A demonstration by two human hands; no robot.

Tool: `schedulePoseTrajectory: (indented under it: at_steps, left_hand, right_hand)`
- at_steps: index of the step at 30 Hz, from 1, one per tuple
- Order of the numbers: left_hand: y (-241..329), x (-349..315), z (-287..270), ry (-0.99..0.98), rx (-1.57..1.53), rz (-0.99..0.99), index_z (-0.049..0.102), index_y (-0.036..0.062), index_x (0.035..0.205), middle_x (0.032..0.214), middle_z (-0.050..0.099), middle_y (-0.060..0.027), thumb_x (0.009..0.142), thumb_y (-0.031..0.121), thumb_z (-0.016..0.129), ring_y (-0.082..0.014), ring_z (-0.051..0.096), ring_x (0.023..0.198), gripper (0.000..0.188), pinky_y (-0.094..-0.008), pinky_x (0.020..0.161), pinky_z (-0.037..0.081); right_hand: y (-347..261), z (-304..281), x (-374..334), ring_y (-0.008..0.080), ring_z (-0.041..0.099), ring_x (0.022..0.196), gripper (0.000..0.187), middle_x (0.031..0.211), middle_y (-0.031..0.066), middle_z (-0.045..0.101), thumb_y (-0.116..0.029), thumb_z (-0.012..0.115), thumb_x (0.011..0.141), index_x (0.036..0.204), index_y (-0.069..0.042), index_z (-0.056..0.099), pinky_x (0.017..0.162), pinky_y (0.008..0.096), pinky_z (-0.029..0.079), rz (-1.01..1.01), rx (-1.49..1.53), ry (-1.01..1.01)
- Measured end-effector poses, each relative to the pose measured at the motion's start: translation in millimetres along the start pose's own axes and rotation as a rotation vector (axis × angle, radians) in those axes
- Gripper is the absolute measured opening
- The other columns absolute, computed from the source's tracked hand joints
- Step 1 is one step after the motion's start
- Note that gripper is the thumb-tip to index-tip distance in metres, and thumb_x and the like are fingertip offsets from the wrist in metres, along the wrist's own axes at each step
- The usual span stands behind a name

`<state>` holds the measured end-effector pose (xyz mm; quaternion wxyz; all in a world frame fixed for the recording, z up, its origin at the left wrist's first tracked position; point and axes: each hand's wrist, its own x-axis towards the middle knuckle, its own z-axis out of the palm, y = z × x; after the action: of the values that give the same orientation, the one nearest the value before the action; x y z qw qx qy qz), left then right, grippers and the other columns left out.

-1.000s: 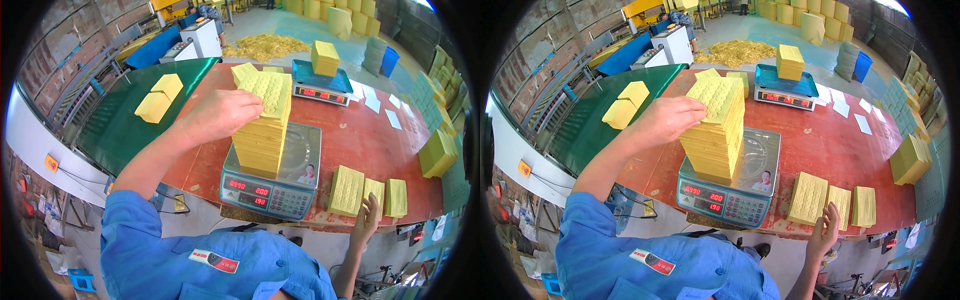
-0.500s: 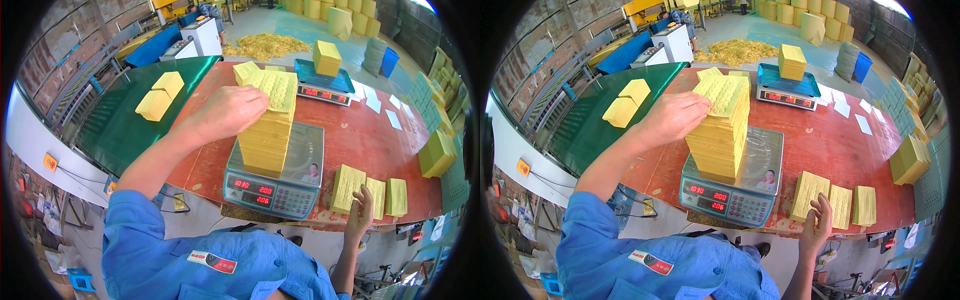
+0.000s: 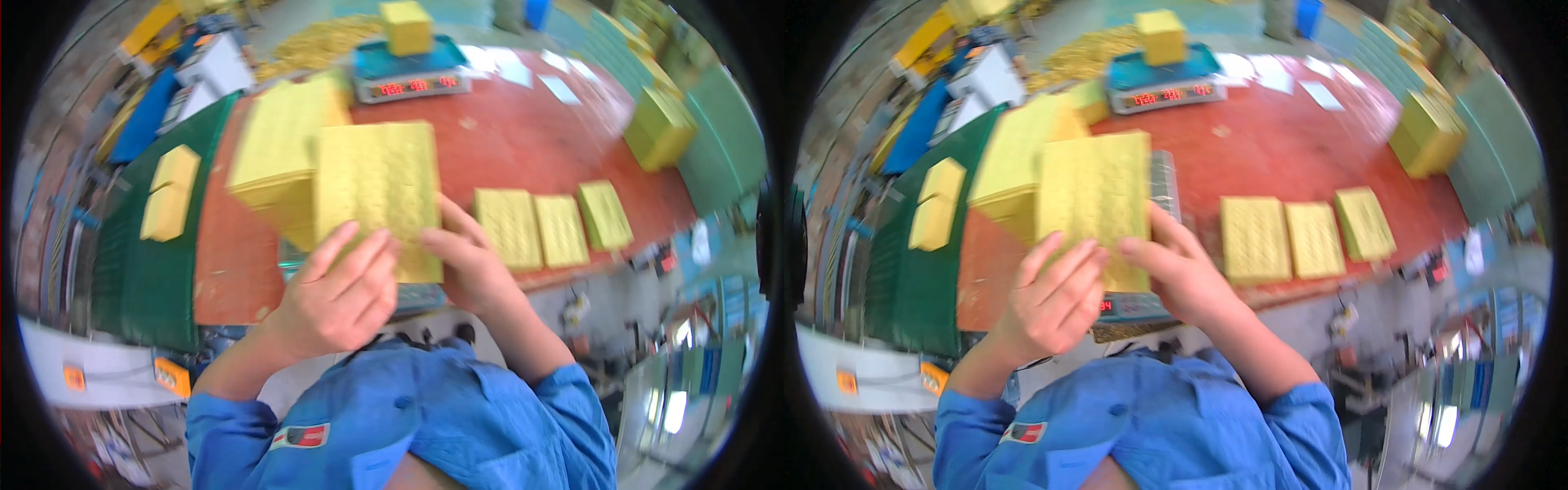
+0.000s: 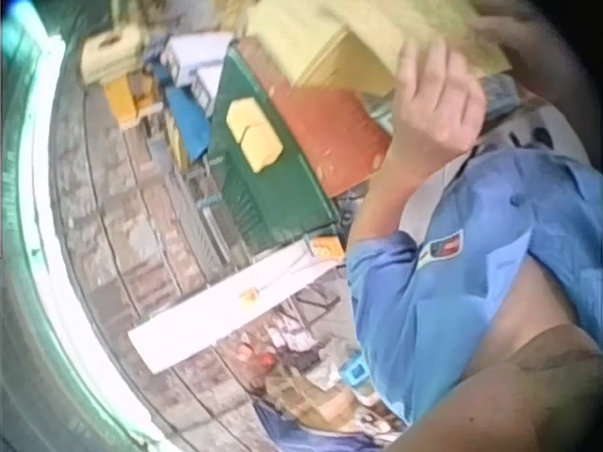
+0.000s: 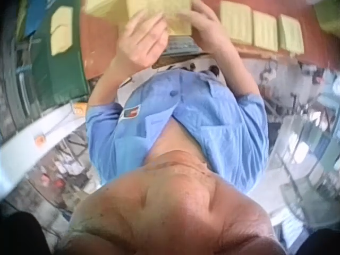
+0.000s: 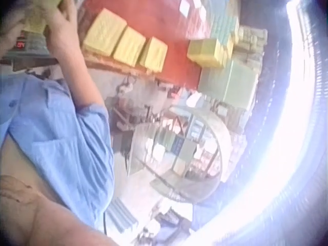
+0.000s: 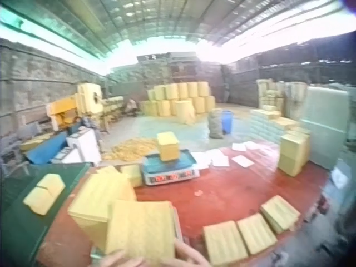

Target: The recorder is seen weighing stacks of yellow foam blocks on a scale and moving them between a table and a conveyor belt.

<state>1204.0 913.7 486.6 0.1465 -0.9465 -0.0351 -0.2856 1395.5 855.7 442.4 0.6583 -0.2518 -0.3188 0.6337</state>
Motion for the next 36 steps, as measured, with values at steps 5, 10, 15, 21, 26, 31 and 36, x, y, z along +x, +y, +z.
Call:
schedulePoseTrajectory:
  at_steps: [5, 10, 15, 21, 26, 31, 36]
  left_hand:
    - [46, 13, 69, 0.075, -0.256, -0.250, 0.064, 0.0023, 0.111, 0.130, 0.059, -0.0188, 0.089, 0.021, 0.067, -0.0330, 0.058, 0.121, 0.029, -0.0533, 0.105, 0.043]
    - [79, 45, 142, -0.155, -0.512, -0.282, 0.059, 0.0010, 0.127, 0.141, 0.049, -0.0218, 0.077, 0.017, 0.079, -0.0409, 0.049, 0.128, 0.057, -0.0499, 0.107, 0.041]
    - [102, 103, 214, -0.261, -0.524, -0.267, 0.053, 0.0022, 0.135, 0.146, 0.043, -0.0216, 0.075, 0.026, 0.080, -0.0397, 0.042, 0.135, 0.069, -0.0527, 0.113, 0.033]
    - [140, 141, 266, -0.296, -0.539, -0.322, 0.047, -0.0024, 0.139, 0.147, 0.044, -0.0222, 0.075, 0.037, 0.081, -0.0379, 0.040, 0.139, 0.082, -0.0539, 0.117, 0.026]
    - [157, 142, 288, -0.368, -0.430, -0.432, 0.049, -0.0042, 0.137, 0.134, 0.056, -0.0217, 0.074, 0.045, 0.080, -0.0368, 0.040, 0.139, 0.086, -0.0607, 0.116, 0.022]
    - [173, 136, 313, -0.285, -0.396, -0.441, 0.059, -0.0043, 0.123, 0.122, 0.061, -0.0199, 0.074, 0.038, 0.079, -0.0365, 0.042, 0.137, 0.068, -0.0670, 0.113, 0.023]
    - [180, 132, 302, -0.163, -0.378, -0.481, 0.061, -0.0039, 0.120, 0.122, 0.060, -0.0186, 0.073, 0.031, 0.078, -0.0350, 0.043, 0.135, 0.060, -0.0643, 0.112, 0.028]
  right_hand:
    - [-6, -82, -49, 0.0147, 0.055, 0.111, 0.048, 0.120, 0.0060, 0.061, -0.001, 0.057, 0.088, 0.136, -0.001, 0.050, 0.097, 0.0310, 0.045, -0.095, -0.503, 0.303]
    - [-58, -205, -139, 0.0162, 0.057, 0.114, 0.052, 0.122, 0.0069, 0.062, 0.001, 0.054, 0.085, 0.137, -0.002, 0.051, 0.098, 0.0320, 0.045, -0.152, -0.506, 0.764]
    - [-105, -269, -170, 0.0166, 0.055, 0.118, 0.058, 0.128, 0.0095, 0.059, 0.003, 0.051, 0.083, 0.141, -0.001, 0.047, 0.100, 0.0310, 0.043, -0.178, -0.576, 0.867]
    - [-97, -310, -138, 0.0196, 0.049, 0.125, 0.062, 0.133, 0.0117, 0.055, 0.005, 0.053, 0.081, 0.142, 0.003, 0.044, 0.104, 0.0295, 0.038, -0.015, -0.777, 0.720]
    - [-88, -328, -126, 0.0213, 0.053, 0.121, 0.059, 0.127, 0.0148, 0.058, 0.002, 0.051, 0.081, 0.140, 0.002, 0.045, 0.104, 0.0329, 0.041, 0.032, -0.947, 0.578]
    - [-88, -345, -142, 0.0221, 0.057, 0.117, 0.068, 0.134, 0.0178, 0.054, 0.010, 0.054, 0.085, 0.149, 0.002, 0.032, 0.098, 0.0328, 0.047, -0.046, -1.245, 0.599]
    - [-95, -334, -158, 0.0278, 0.060, 0.101, 0.049, 0.123, 0.0161, 0.059, 0.000, 0.063, 0.085, 0.133, -0.001, 0.055, 0.089, 0.0386, 0.049, 0.094, -1.845, 0.505]
